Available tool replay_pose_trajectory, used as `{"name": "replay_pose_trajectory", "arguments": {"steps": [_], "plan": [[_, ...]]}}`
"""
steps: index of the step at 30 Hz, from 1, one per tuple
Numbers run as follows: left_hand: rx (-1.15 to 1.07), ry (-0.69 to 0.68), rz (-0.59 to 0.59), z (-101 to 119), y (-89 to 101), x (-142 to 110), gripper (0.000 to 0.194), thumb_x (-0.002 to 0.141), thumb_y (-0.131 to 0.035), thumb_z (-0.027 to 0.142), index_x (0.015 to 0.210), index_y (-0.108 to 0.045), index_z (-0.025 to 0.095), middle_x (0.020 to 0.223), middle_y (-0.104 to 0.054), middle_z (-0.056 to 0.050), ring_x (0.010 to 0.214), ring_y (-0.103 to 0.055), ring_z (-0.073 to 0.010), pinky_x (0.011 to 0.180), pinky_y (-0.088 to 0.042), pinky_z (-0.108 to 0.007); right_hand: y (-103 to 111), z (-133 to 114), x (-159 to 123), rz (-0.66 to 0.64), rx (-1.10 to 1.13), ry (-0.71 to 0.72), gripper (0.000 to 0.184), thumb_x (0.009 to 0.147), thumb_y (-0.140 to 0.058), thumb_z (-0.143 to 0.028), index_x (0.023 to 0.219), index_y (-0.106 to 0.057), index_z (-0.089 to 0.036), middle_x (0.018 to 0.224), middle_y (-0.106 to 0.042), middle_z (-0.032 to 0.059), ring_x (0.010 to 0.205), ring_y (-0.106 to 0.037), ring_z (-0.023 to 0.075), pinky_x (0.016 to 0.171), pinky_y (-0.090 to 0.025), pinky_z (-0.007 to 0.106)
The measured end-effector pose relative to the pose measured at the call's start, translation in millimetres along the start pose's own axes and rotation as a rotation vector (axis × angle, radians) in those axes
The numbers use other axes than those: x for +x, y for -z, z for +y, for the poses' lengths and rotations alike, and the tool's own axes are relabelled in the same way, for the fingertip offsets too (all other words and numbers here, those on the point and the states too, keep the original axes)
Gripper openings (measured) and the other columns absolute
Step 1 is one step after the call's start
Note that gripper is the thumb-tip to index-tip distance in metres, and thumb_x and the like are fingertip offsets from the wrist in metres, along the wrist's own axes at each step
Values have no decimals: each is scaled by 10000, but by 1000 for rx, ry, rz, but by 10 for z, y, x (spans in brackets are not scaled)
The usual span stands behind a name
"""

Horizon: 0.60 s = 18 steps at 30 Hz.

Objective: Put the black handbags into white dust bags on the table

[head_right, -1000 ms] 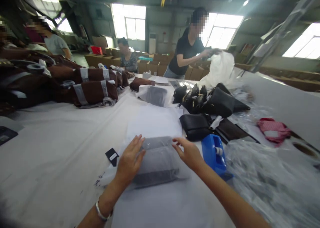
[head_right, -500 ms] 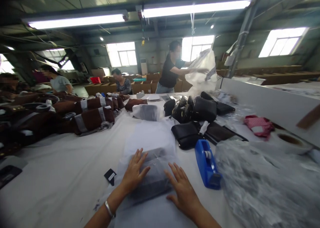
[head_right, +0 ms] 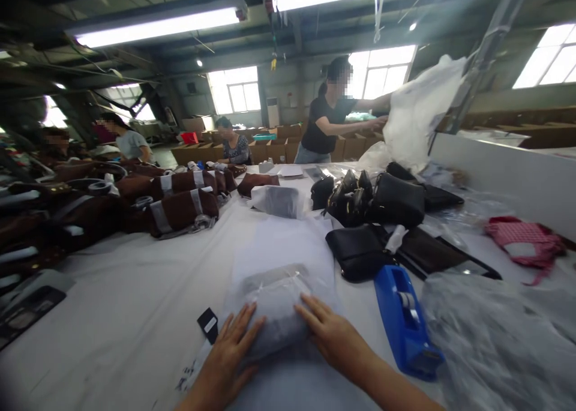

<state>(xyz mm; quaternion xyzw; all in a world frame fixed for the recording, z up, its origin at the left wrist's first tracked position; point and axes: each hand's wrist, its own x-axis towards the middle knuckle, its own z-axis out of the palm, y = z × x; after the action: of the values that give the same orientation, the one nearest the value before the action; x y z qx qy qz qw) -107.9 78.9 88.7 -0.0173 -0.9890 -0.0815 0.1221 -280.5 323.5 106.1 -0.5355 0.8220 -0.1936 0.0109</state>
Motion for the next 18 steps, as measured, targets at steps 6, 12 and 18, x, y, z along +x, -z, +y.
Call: {"name": "replay_pose_trajectory", "arguments": {"steps": [6,12,18], "plan": [[-140,109,238,-476,432,692,750,866,-575,224,1503,-190,320,1467,-446,-55,1337,-436,-230,1106,-402,-425,733,233,830,113,14,45,483,880,-617,-366,1347,-529,-278,1359,-568,68,1280,-494,271,1090,-404,452],[-289,176,79,-847,552,1214,690,804,-651,255,1429,-374,342,1352,-566,-16,1226,-544,-208,1035,-460,-357,778,624,1500,-38,181,0,701,782,-704,-287,1423,-421,-269,1347,-573,78,1190,-567,258,1024,-442,402],[-470,218,-111,-1125,577,1581,600,682,-746,308,1260,-586,301,1205,-670,-7,1088,-625,-233,952,-468,-305,851,767,1964,-243,322,-29,384,709,-745,-347,1074,-709,-231,957,-731,-3,896,-665,231,813,-495,294]]}}
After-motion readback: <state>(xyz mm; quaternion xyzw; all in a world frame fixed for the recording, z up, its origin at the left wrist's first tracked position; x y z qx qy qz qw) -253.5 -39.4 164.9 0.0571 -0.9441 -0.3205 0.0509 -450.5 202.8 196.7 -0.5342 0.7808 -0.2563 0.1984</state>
